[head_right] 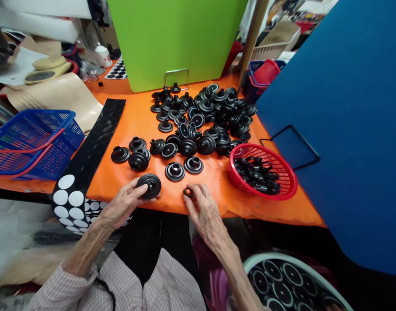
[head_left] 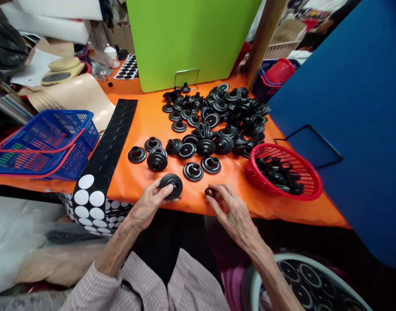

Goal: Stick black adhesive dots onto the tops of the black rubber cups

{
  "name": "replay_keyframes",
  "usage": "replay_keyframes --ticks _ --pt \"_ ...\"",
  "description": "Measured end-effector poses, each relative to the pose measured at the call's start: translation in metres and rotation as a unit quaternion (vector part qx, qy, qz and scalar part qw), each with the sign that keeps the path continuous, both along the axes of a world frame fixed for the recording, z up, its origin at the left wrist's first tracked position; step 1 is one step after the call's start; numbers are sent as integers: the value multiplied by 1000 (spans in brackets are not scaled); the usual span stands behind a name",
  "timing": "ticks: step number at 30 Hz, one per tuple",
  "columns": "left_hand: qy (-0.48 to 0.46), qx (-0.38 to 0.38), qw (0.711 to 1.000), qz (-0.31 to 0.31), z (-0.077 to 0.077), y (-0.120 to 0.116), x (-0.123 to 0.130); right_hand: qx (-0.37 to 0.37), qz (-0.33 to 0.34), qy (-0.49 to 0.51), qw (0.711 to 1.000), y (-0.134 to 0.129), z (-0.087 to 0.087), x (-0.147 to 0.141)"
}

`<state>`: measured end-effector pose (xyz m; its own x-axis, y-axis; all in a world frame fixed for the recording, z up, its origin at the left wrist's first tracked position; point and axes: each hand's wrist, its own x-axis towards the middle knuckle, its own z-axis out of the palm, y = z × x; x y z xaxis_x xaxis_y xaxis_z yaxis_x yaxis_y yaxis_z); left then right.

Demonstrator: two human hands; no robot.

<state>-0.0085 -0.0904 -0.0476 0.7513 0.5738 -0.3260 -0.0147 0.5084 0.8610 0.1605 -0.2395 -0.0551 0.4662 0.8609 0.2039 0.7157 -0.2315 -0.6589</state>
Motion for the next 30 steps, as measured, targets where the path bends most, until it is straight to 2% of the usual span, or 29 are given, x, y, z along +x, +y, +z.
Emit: replay_keyframes --ticks 4,8,12,18,21,23,26,30 --pt "-2 4 1000 4 2 -6 5 87 -2 56 995 17 11 -36" --pt "11 50 999 17 2 -9 8 126 -15 69 989 30 12 -53" --pt "13 107 994 14 -1 -11 8 134 -16 52 989 33 6 -57" --pt "12 94 995 13 -2 -14 9 110 -11 29 993 28 1 -66" --pt "-13 38 999 17 0 -15 9 98 -53 119 987 26 3 -66" --pt "-25 15 1000 8 2 -14 9 78 -85 218 969 28 5 -62" --pt "-38 42 998 -8 3 -13 7 54 -74 344 935 33 5 -59" --pt "-49 95 994 -14 3 -15 4 77 -84 366 924 37 3 -65"
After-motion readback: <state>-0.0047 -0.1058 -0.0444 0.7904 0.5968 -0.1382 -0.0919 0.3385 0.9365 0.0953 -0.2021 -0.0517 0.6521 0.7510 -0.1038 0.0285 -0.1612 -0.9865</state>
